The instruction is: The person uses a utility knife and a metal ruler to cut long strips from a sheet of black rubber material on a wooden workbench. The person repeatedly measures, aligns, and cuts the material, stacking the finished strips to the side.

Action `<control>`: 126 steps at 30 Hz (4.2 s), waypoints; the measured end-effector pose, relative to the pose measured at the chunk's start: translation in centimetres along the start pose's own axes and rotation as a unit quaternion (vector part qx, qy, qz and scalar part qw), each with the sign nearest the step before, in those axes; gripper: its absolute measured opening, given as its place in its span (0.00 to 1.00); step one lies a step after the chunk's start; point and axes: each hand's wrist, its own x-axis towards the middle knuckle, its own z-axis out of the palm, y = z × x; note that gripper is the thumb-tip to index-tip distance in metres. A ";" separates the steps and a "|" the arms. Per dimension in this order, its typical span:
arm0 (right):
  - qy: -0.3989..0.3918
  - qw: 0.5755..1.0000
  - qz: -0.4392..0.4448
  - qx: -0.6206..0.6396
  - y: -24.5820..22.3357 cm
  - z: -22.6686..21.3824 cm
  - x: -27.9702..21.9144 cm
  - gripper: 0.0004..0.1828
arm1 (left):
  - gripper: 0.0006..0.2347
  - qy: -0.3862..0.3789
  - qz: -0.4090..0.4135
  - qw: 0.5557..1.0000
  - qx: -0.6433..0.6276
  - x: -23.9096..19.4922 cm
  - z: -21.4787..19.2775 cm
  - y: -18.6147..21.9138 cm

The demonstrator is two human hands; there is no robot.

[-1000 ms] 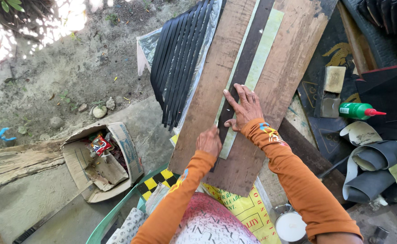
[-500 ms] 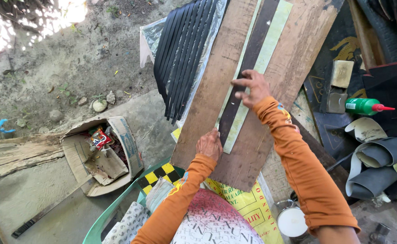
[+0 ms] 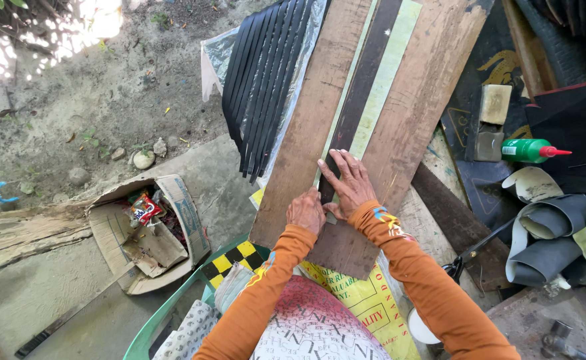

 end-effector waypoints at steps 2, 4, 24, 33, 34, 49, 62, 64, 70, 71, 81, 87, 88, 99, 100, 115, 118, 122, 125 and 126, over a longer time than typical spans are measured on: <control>0.007 1.000 0.011 -0.010 -0.2 0.1 0.0 0.63 | 0.06 0.003 0.001 1.000 -0.006 0.1 0.1 0.0; 0.006 1.000 0.025 -0.014 -0.5 0.4 0.0 0.63 | 0.06 0.005 0.005 1.000 -0.013 0.0 0.1 -0.1; -0.013 0.998 0.048 -0.040 -1.6 0.1 0.5 0.65 | 0.06 0.017 0.017 1.000 -0.019 -7.2 -0.5 -3.5; -0.033 0.995 0.076 -0.046 -2.2 0.1 0.5 0.66 | 0.06 0.017 0.014 0.999 -0.032 -7.2 -0.7 -3.1; -0.039 0.995 0.085 -0.046 -2.3 -0.1 0.7 0.66 | 0.07 0.021 0.017 0.999 -0.039 -7.0 -0.7 -3.1; -0.008 0.998 0.061 -0.004 -1.9 0.2 0.3 0.67 | 0.09 0.030 0.055 0.997 -0.055 -11.2 -1.6 -6.0; 0.176 0.971 -0.032 0.160 -0.3 -1.8 0.7 0.41 | 0.15 0.086 -0.102 0.968 -0.214 -4.8 -5.0 -2.5; 0.214 0.965 -0.040 0.145 -0.9 -2.7 0.6 0.37 | 0.15 0.091 -0.141 0.957 -0.237 -5.4 -4.7 -2.1; 0.370 0.919 -0.078 0.113 -4.0 -9.9 2.9 0.17 | 0.12 0.056 -0.250 0.862 -0.437 -0.3 -7.9 1.1; 0.336 0.923 -0.076 0.171 -4.4 -12.1 3.2 0.14 | 0.12 0.056 -0.224 0.859 -0.457 1.5 -9.2 2.3; 0.078 0.838 0.048 0.537 -3.4 -27.1 10.3 0.10 | 0.16 -0.054 0.044 0.780 -0.622 11.0 -16.6 12.1; 0.114 0.810 0.095 0.568 0.9 -27.5 14.9 0.10 | 0.12 -0.096 0.050 0.874 -0.474 7.9 -17.6 10.8; 0.138 0.802 0.096 0.574 1.7 -27.0 15.6 0.10 | 0.11 -0.107 0.007 0.887 -0.448 7.1 -17.8 10.6; 0.139 0.720 0.163 0.660 5.6 -20.0 24.4 0.13 | 0.09 -0.074 -0.099 0.901 -0.417 3.7 -18.7 6.9; 0.146 0.725 0.143 0.658 5.8 -19.8 24.8 0.13 | 0.09 -0.080 -0.110 0.906 -0.401 3.4 -18.7 6.2; -0.174 0.521 0.320 0.772 -0.4 -5.6 12.5 0.20 | 0.12 -0.115 -0.110 0.868 -0.470 2.5 -17.2 3.7; -0.089 0.500 0.228 0.830 -0.5 -5.3 14.9 0.18 | 0.12 -0.126 -0.138 0.867 -0.463 0.5 -17.4 3.2; 0.002 0.562 0.267 0.783 1.8 -7.5 19.0 0.16 | 0.13 -0.114 -0.202 0.862 -0.451 -2.0 -17.3 1.5; 0.033 0.643 0.260 0.720 3.3 -9.2 21.3 0.13 | 0.13 -0.103 -0.214 0.852 -0.466 -3.4 -16.8 -0.4; 0.043 0.666 0.250 0.701 3.9 -9.8 21.9 0.12 | 0.13 -0.101 -0.215 0.859 -0.454 -3.8 -16.6 -1.0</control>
